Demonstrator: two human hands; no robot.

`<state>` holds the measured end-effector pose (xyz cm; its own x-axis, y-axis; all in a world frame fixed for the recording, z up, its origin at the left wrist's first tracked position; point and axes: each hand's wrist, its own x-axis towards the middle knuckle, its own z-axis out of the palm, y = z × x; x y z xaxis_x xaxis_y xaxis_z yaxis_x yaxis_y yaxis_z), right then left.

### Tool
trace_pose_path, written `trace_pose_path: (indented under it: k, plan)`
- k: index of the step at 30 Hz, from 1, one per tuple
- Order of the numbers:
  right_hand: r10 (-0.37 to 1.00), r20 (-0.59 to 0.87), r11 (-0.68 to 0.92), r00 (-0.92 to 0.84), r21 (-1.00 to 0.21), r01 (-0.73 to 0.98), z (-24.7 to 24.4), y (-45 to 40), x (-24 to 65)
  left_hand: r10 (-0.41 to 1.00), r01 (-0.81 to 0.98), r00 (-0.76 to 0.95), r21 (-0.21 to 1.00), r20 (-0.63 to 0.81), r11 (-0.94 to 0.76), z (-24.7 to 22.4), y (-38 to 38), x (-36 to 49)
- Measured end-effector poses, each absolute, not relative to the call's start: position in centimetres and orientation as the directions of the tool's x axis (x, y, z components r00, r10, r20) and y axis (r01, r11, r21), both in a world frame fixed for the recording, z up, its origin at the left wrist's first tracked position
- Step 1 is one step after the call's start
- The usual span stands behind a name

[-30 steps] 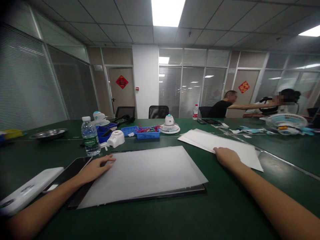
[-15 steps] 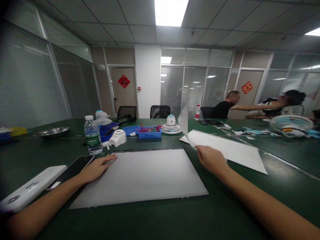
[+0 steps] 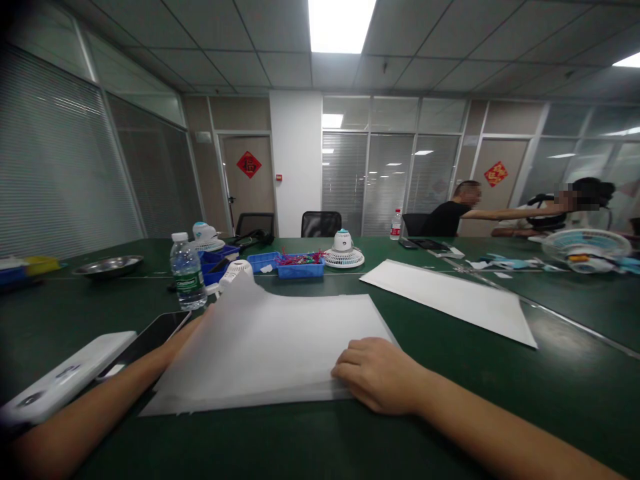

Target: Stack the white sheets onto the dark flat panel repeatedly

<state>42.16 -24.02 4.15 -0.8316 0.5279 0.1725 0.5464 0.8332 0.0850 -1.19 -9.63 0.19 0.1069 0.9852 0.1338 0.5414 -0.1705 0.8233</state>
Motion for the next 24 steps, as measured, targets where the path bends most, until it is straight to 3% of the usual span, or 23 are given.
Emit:
trace_pose_path:
  k: [4, 7, 10, 19, 24]
  plan:
    - [0.53, 0.169, 0.835, -0.831, 0.065, 0.546, 4.1, -23.9, 42.3, 0.981, 0.318, 0.178, 0.938, 0.083, -0.137, 0.2, -9.1, -1.2]
    - [0.523, 0.17, 0.844, -0.835, 0.033, 0.535, 4.1, -23.9, 42.4, 0.995, 0.484, 0.073, 0.87, 0.069, -0.096, 0.1, -8.8, -1.1]
    - [0.511, 0.2, 0.852, -0.836, 0.012, 0.523, 4.0, -23.9, 42.4, 0.989, 0.651, 0.079, 0.744, 0.127, -0.148, -0.1, -8.6, -1.1]
    - [0.508, 0.227, 0.85, -0.831, 0.02, 0.526, 3.8, -23.8, 42.3, 0.971, 0.813, 0.158, 0.534, 0.178, -0.23, 0.3, -9.4, -1.0]
    - [0.503, 0.215, 0.856, -0.837, 0.014, 0.517, 3.9, -23.8, 42.2, 0.975, 0.833, 0.161, 0.508, 0.151, -0.216, 1.0, -9.8, -0.7]
